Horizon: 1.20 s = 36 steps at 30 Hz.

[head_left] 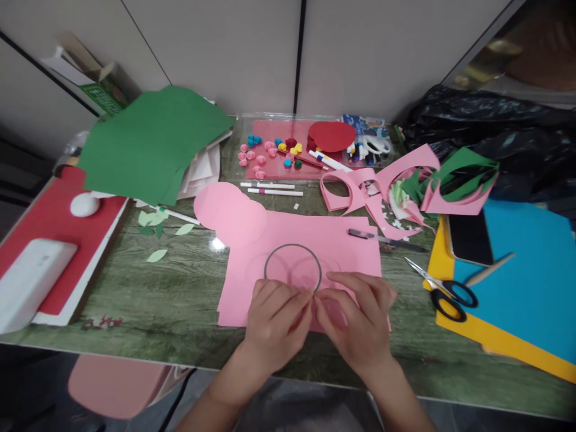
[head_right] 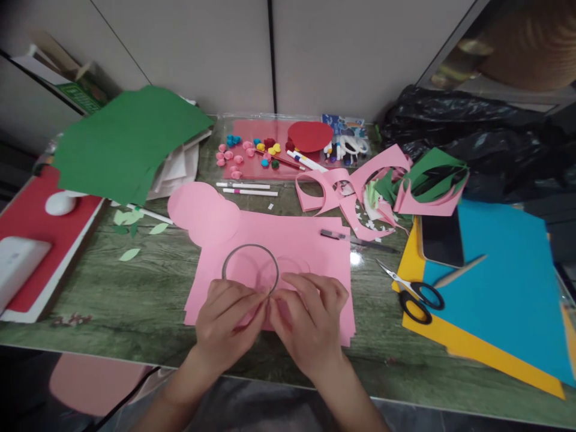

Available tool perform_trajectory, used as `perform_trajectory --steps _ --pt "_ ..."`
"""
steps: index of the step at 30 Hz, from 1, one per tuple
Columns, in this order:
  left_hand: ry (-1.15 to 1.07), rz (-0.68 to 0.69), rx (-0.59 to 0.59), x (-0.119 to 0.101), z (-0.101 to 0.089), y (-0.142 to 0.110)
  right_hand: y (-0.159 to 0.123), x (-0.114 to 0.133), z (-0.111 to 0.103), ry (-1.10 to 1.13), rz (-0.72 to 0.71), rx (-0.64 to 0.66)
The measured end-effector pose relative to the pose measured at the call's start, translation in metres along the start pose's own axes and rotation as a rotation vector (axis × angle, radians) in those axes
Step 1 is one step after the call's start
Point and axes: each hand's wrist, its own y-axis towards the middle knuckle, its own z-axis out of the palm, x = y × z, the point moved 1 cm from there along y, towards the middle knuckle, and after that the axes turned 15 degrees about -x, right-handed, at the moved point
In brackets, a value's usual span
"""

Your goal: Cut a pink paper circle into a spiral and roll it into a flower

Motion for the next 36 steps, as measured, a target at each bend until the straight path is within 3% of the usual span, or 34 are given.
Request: perform_trajectory --steps 10,15,17,20,23,26,29,33,35,36 --pt "-0.135 -0.088 0.005 0.001 -0.008 -0.01 -0.004 0.014 -0.003 0.083 0.102 -0.021" --pt "-0.247 -0.089 0.073 -0.003 -0.02 -0.019 -0.01 -0.017 -0.005 -0.115 0.214 -0.03" --pt "-0.114 -0.122 0.077 0.013 -0.027 -0.024 -0.01 -0.036 -0.012 -0.065 0.319 -0.028" --pt "0.314 -0.089 -0.043 0.057 -0.042 -0.03 -0.012 -0.055 -0.025 0.114 0.521 0.01" --pt "0.651 -0.118 -0.001 0.094 -0.056 -0.032 -0.017 -0.061 -0.033 0.334 0.723 0.09" --pt "0.75 -0.22 0.013 0.094 -0.06 -0.027 -0.025 -0.056 -0.034 0.514 0.938 0.099" --pt "0.473 -0.318 -0.029 0.06 -0.049 -0.02 -0.031 -0.044 -0.03 0.707 1.086 0.13" --pt "-0.325 -0.732 0.31 0.011 -0.008 -0.011 -0.033 -0.024 -0.023 0.831 1.081 0.268" --pt "-0.614 -0.987 0.392 -0.001 0.012 -0.009 -0.032 -0.017 -0.019 0.826 1.04 0.305" --pt "-0.719 -1.119 0.373 -0.004 0.019 -0.008 -0.032 -0.014 -0.018 0.824 1.02 0.312"
